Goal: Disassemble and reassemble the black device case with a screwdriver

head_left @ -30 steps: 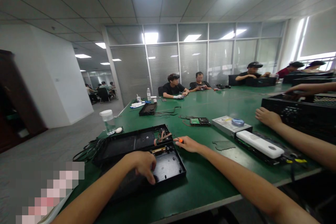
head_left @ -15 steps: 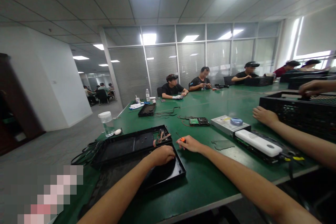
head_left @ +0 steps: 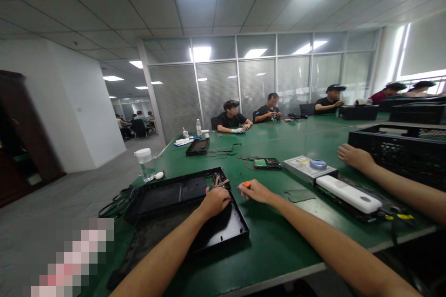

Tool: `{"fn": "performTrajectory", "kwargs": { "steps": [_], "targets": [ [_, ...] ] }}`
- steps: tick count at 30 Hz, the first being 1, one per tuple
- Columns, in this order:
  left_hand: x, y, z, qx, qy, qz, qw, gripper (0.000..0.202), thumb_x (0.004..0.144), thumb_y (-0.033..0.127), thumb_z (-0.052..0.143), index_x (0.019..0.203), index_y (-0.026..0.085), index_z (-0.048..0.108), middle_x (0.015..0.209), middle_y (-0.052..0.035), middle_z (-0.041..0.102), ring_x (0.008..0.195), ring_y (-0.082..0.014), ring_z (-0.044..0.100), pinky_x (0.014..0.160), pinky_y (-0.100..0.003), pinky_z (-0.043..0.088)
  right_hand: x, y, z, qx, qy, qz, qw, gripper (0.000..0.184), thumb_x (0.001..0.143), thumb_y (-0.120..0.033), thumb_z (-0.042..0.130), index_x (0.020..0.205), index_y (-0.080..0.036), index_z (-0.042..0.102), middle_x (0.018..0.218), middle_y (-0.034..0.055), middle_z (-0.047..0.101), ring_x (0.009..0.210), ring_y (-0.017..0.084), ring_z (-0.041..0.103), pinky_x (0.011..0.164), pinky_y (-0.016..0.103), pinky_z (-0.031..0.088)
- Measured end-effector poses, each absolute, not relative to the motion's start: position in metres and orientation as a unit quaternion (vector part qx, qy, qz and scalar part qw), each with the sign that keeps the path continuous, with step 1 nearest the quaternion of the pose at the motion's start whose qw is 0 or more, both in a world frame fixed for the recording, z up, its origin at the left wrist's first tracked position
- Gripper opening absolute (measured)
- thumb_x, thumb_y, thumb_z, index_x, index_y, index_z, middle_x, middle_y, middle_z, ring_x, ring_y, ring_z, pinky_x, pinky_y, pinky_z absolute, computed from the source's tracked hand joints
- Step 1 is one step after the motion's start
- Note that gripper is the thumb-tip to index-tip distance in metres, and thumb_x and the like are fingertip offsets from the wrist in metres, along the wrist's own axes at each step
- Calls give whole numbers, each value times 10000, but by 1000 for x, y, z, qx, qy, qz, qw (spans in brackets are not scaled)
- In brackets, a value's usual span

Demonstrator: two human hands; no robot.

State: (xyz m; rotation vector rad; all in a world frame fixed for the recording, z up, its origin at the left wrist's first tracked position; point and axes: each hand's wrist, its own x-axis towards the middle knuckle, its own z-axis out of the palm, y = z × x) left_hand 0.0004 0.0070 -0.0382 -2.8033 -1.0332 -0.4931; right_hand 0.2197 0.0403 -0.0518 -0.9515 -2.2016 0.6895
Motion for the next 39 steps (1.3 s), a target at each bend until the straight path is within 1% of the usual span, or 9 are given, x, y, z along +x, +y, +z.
{"fn": "performTrajectory", "kwargs": {
  "steps": [6, 17, 20, 22, 26, 28, 31, 35, 39],
  "targets": [
    [-1, 8, -41, -920, -345, -176, 50, 154, 784, 120, 462, 825, 136, 610, 861, -53, 621, 849, -162, 545, 811, -267, 395, 227, 39, -39, -377, -797, 323, 344, 476, 837, -514, 332, 883, -120, 594, 560, -5, 575, 358, 70, 448, 403, 185, 357],
    [-3, 12, -44, -916, -351, -190, 40, 123, 773, 117, 463, 772, 136, 585, 818, -50, 602, 813, -156, 538, 794, -265, 400, 228, 38, -36, -382, -798, 332, 327, 439, 823, -514, 363, 843, -127, 569, 525, -26, 509, 373, 70, 403, 401, 194, 330],
    [-3, 14, -46, -916, -350, -194, 35, 108, 766, 113, 477, 775, 134, 583, 815, -49, 599, 811, -158, 538, 798, -272, 403, 230, 39, -34, -372, -814, 315, 317, 327, 780, -452, 474, 852, -140, 543, 607, -21, 521, 471, 81, 439, 459, 198, 350],
    [-4, 15, -47, -917, -345, -199, 35, 110, 771, 116, 480, 786, 133, 587, 826, -49, 601, 824, -159, 538, 810, -277, 400, 233, 40, -31, -363, -818, 307, 324, 252, 725, -354, 556, 869, -153, 511, 691, -18, 526, 556, 85, 455, 505, 193, 359],
    [-4, 13, -45, -926, -327, -188, 30, 127, 791, 129, 473, 787, 138, 600, 835, -46, 609, 849, -158, 537, 841, -285, 391, 239, 35, -21, -349, -780, 398, 334, 271, 692, -233, 535, 926, -197, 402, 725, -49, 487, 493, 52, 391, 440, 165, 309],
    [-4, 11, -42, -929, -324, -180, 26, 136, 801, 139, 469, 779, 143, 604, 835, -43, 612, 848, -157, 538, 849, -288, 388, 242, 33, -15, -330, -764, 435, 344, 293, 687, -250, 547, 930, -206, 389, 732, -51, 483, 473, 45, 382, 424, 162, 304],
    [-4, 11, -40, -929, -321, -183, 25, 148, 808, 144, 464, 779, 143, 609, 839, -47, 616, 842, -156, 541, 846, -285, 389, 244, 33, -7, -320, -762, 435, 357, 286, 721, -360, 542, 922, -181, 445, 678, -40, 501, 447, 50, 372, 410, 175, 304],
    [-4, 14, -42, -928, -325, -182, 25, 153, 798, 130, 466, 781, 137, 618, 839, -53, 623, 844, -159, 544, 831, -273, 395, 245, 39, -6, -367, -743, 343, 441, 332, 764, -488, 464, 754, -159, 507, 482, -59, 429, 387, 65, 334, 386, 195, 261],
    [-4, 14, -42, -925, -332, -182, 24, 143, 775, 114, 478, 773, 134, 620, 844, -54, 627, 852, -159, 547, 838, -267, 390, 243, 43, -10, -378, -722, 257, 519, 358, 763, -498, 460, 672, -157, 521, 489, -41, 425, 422, 82, 366, 409, 207, 281]
  ]
}}
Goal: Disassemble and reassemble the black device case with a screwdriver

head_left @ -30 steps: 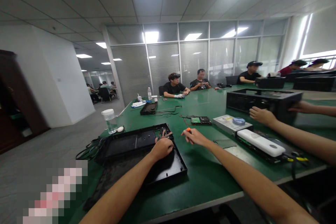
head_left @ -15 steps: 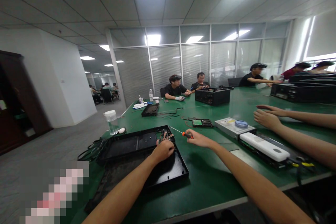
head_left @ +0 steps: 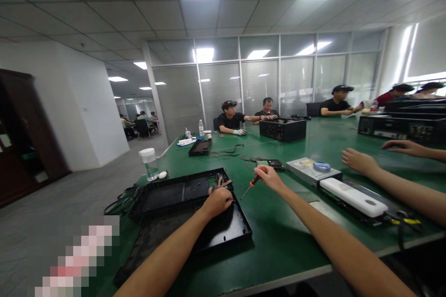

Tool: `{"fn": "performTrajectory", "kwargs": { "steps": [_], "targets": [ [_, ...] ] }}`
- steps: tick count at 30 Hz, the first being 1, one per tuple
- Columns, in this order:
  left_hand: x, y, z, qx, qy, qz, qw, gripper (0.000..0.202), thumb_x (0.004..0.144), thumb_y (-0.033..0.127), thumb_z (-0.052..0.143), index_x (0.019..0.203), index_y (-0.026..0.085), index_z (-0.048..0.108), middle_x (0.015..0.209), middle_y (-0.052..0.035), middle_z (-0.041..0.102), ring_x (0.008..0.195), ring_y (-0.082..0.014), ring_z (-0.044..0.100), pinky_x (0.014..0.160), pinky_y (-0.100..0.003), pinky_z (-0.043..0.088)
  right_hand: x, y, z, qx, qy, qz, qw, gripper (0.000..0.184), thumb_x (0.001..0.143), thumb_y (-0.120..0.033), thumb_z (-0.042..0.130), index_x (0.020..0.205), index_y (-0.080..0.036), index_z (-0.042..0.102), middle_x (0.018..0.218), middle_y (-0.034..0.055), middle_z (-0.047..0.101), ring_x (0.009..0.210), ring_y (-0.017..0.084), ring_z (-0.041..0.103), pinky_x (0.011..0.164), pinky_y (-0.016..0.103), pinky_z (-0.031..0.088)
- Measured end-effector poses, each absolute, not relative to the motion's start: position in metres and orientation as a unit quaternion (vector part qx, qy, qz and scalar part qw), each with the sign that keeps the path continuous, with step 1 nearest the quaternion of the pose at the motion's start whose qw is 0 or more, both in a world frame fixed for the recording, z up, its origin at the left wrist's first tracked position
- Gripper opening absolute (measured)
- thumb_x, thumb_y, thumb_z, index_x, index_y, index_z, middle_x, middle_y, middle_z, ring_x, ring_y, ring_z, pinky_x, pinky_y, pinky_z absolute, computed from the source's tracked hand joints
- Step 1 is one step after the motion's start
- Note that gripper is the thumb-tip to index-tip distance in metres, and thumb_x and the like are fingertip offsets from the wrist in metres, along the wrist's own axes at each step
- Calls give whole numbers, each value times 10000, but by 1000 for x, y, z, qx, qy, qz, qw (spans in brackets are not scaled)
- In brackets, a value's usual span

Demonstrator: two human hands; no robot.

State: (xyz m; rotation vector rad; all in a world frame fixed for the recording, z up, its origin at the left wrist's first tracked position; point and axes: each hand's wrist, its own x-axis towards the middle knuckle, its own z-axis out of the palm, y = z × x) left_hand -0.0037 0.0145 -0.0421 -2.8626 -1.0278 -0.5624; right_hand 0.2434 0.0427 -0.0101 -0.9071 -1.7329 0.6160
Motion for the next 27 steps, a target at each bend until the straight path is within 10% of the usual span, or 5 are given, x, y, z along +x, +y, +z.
{"fn": "performTrajectory", "kwargs": {
  "steps": [27],
  "targets": [
    [0, 4, -32, -885, -409, -217, -37, 146, 744, 170, 591, 879, 190, 646, 778, 0, 640, 756, -134, 573, 729, -224, 404, 230, 31, -15, -391, -756, 248, 463, 360, 785, -475, 438, 762, -141, 568, 466, -44, 450, 419, 91, 400, 441, 203, 320]
  ]
}}
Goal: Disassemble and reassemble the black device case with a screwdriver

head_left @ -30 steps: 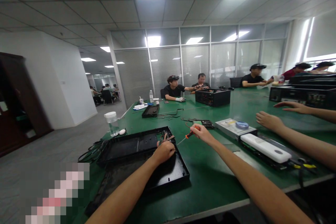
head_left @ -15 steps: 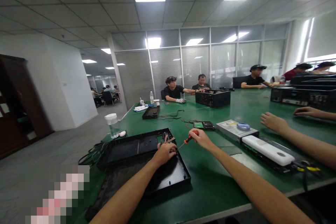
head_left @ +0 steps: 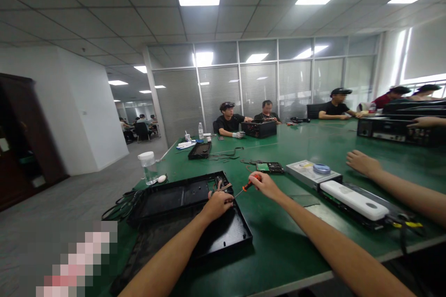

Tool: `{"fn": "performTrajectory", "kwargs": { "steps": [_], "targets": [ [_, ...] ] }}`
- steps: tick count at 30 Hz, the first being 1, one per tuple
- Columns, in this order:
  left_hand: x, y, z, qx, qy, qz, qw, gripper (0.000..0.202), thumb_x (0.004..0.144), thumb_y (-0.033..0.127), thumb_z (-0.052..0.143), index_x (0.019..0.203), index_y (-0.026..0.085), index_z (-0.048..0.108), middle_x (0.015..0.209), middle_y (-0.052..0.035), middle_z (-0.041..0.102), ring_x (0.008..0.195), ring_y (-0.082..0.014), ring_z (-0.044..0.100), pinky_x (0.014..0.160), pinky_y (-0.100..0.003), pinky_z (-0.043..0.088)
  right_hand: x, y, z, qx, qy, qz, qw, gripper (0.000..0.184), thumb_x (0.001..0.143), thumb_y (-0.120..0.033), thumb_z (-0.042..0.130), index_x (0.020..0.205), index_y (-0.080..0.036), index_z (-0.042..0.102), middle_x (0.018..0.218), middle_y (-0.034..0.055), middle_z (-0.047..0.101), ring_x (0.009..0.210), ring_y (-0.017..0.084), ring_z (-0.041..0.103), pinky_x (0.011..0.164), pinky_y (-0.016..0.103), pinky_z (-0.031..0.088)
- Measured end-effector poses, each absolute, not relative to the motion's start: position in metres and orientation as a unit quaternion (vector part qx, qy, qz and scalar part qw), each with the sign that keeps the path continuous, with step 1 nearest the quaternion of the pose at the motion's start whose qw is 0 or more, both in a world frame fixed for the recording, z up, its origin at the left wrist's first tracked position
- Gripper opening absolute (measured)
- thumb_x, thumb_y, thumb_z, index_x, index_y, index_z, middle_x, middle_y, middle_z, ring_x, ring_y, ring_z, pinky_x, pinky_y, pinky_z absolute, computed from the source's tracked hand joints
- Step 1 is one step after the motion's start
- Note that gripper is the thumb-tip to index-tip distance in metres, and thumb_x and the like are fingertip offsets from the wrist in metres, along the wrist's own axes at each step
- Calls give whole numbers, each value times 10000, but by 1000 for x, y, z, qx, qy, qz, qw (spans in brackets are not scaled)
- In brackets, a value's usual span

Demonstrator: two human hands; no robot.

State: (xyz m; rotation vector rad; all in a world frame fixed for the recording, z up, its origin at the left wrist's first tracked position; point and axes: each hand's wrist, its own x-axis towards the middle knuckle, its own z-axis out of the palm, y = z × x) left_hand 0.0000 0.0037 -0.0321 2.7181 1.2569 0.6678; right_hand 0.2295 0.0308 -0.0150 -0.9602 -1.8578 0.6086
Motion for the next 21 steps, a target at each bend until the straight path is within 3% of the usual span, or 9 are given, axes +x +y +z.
{"fn": "performTrajectory", "kwargs": {
  "steps": [12, 21],
  "targets": [
    [0, 6, -36, 887, 409, 214, 24, 151, 734, 181, 596, 877, 194, 644, 771, 4, 637, 757, -136, 568, 711, -221, 397, 226, 18, -5, -382, -809, 105, 435, 328, 789, -428, 460, 743, -139, 611, 594, -4, 550, 528, 104, 454, 533, 212, 339],
    [-1, 6, -38, 886, 406, 222, 28, 167, 739, 179, 591, 896, 196, 644, 789, -1, 643, 765, -137, 570, 722, -222, 399, 226, 15, -3, -379, -821, 85, 419, 312, 792, -412, 465, 739, -144, 618, 619, 3, 587, 534, 105, 475, 542, 210, 349]
  ]
}}
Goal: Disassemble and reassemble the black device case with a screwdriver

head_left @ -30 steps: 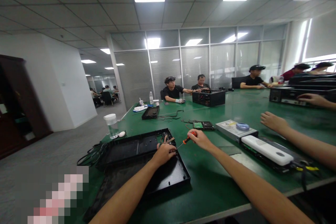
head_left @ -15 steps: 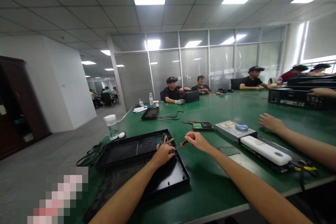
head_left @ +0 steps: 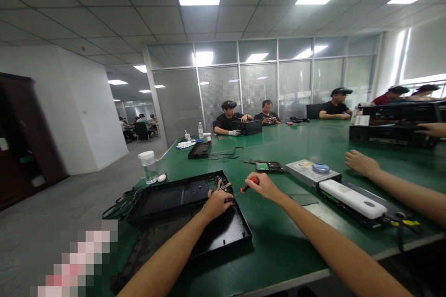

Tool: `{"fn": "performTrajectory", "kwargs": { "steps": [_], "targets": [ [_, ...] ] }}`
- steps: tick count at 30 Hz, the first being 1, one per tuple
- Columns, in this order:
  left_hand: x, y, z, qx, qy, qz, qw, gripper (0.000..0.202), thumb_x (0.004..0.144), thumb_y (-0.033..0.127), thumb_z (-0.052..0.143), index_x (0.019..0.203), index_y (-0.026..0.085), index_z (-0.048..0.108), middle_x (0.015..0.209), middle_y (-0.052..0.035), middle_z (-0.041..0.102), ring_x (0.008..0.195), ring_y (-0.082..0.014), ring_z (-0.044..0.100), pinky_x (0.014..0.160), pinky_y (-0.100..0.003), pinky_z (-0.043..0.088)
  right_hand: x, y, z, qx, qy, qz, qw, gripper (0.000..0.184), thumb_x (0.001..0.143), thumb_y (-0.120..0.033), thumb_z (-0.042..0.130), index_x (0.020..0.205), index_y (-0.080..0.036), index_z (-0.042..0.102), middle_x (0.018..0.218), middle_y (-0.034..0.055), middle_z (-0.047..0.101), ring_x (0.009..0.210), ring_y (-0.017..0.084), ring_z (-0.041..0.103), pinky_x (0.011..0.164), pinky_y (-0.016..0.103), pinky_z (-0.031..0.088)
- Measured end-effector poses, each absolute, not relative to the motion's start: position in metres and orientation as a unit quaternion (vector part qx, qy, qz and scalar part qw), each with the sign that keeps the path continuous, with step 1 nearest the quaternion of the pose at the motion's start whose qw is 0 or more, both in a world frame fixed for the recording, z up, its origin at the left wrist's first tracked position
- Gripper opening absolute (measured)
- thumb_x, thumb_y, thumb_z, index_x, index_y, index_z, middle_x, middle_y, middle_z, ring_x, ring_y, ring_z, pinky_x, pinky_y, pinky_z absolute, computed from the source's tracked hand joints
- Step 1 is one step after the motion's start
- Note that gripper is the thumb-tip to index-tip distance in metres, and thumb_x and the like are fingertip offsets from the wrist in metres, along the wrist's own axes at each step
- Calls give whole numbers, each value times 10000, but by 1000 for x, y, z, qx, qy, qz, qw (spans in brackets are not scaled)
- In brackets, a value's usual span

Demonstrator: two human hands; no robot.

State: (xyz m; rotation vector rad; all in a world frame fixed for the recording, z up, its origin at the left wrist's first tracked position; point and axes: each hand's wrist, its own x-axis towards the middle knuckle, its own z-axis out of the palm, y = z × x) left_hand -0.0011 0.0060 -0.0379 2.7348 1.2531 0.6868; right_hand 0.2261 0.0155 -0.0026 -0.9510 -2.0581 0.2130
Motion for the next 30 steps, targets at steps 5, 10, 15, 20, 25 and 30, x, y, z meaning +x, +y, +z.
{"fn": "performTrajectory", "kwargs": {
  "steps": [5, 10, 15, 20, 25, 30],
  "targets": [
    [-1, 6, -36, 888, 400, 226, 29, 171, 735, 172, 592, 896, 193, 647, 774, -2, 643, 746, -134, 570, 700, -217, 396, 225, 10, 3, -385, -833, 17, 396, 350, 827, -422, 420, 726, -158, 626, 617, 15, 602, 549, 113, 504, 552, 214, 334],
    [-1, 4, -35, 891, 396, 221, 20, 126, 729, 164, 598, 843, 186, 648, 748, 0, 636, 731, -133, 562, 674, -214, 379, 216, -3, 23, -402, -850, -103, 324, 358, 829, -445, 416, 737, -168, 623, 632, 40, 617, 604, 141, 545, 586, 229, 316],
    [0, 2, -33, 885, 412, 217, 5, 54, 726, 173, 604, 772, 172, 633, 728, 0, 616, 728, -138, 555, 658, -217, 365, 196, -16, 54, -423, -868, -143, 217, 353, 829, -477, 408, 949, -199, 590, 727, 59, 653, 692, 181, 583, 595, 236, 309],
    [1, -1, -29, 886, 414, 209, 19, 41, 736, 173, 596, 760, 174, 629, 716, 2, 612, 718, -137, 552, 653, -218, 367, 180, -17, 68, -421, -880, -148, 161, 389, 837, -505, 377, 876, -200, 614, 757, 87, 666, 717, 203, 595, 612, 245, 319],
    [2, -1, -29, 884, 413, 219, 26, 79, 728, 167, 602, 802, 177, 630, 731, 4, 616, 749, -140, 554, 677, -214, 374, 182, -15, 64, -419, -877, -155, 178, 389, 849, -493, 361, 858, -196, 612, 733, 78, 661, 694, 191, 594, 605, 239, 315],
    [0, 0, -31, 888, 405, 215, 17, 54, 734, 173, 593, 775, 171, 628, 732, 1, 620, 752, -142, 554, 666, -216, 363, 190, -10, 62, -412, -875, -151, 206, 396, 856, -488, 347, 815, -198, 613, 698, 66, 652, 673, 182, 589, 594, 234, 311]
  ]
}}
